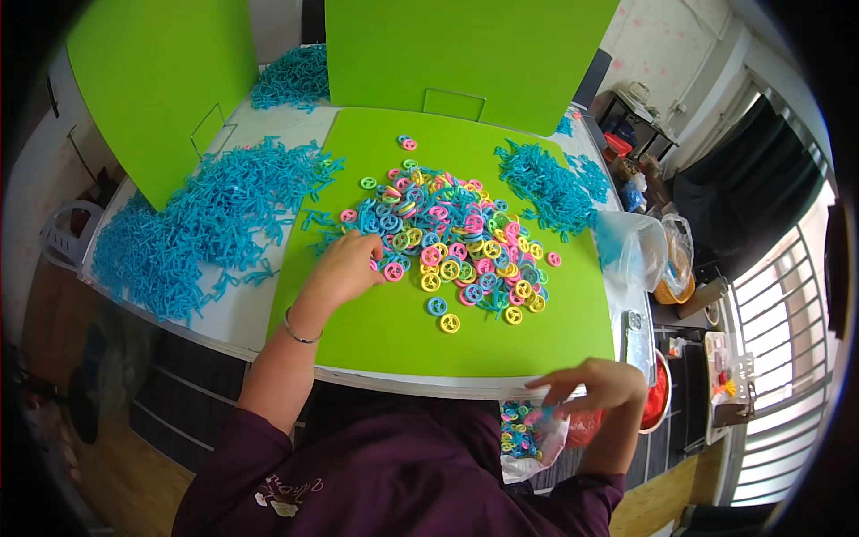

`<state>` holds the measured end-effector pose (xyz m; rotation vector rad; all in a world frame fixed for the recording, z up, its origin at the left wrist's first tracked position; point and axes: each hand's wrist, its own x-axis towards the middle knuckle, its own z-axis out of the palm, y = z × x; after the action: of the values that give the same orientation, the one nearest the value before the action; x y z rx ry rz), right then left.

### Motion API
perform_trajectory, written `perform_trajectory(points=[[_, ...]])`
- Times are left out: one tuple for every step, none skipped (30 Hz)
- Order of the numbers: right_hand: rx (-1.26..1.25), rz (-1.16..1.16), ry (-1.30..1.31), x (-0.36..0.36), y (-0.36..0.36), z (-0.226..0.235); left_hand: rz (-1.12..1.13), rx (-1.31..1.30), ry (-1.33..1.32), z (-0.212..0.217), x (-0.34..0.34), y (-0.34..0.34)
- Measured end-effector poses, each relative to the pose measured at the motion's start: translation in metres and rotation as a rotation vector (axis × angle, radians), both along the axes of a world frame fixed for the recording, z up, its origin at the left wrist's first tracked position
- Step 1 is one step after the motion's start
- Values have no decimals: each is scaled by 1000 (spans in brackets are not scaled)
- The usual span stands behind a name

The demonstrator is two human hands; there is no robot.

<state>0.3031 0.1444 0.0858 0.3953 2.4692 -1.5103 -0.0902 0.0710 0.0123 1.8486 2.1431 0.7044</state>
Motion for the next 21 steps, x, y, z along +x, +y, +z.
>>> perform_trajectory(points=[[68, -95, 13, 10, -10, -2, -7, 1, -5, -1, 3, 3], [135, -189, 27, 16, -17, -3, -50, 22, -78, -1, 6, 6], [136, -195, 24, 16, -17, -2, -93, 43, -151, -1, 10, 9], [179, -257, 74, 15, -17, -1, -104, 42, -147, 2, 18, 10], [221, -309, 126, 7, -14, 0, -125, 72, -224, 4, 23, 10], [201, -406, 187, -9, -12, -3, -145, 102, -300, 6, 28, 9], [299, -543, 184, -28, -15, -7, -146, 101, -297, 3, 31, 11], [454, -632, 282, -48, -15, -16, -178, 119, -332, 1, 33, 11], [600, -697, 372, -70, -15, -24, -211, 134, -367, -1, 36, 12], [679, -709, 360, -85, -11, -37, -211, 134, -363, 0, 38, 12], [681, -716, 358, -95, -8, -44, -221, 147, -449, 1, 41, 13], [875, -630, 304, -103, -6, -50, -231, 160, -537, 1, 44, 14], [1062, -529, 253, -110, -2, -55, -228, 161, -535, 3, 43, 14], [1015, -529, 91, -113, 0, -58, -227, 176, -550, 4, 42, 14], [1016, -527, 91, -112, 1, -57, -228, 191, -566, 6, 41, 15], [967, -545, 135, -110, 2, -57, -219, 194, -569, 6, 41, 14], [918, -563, 177, -107, 4, -57, -192, 204, -564, 7, 41, 14], [918, -554, 176, -103, 6, -57, -165, 214, -559, 7, 40, 14], [890, -536, 224, -97, 6, -57, -162, 214, -563, 8, 39, 14], [861, -518, 273, -93, 6, -57, -189, 155, -658, 9, 37, 15], [860, -514, 271, -92, 8, -60, -215, 95, -751, 9, 36, 15]])
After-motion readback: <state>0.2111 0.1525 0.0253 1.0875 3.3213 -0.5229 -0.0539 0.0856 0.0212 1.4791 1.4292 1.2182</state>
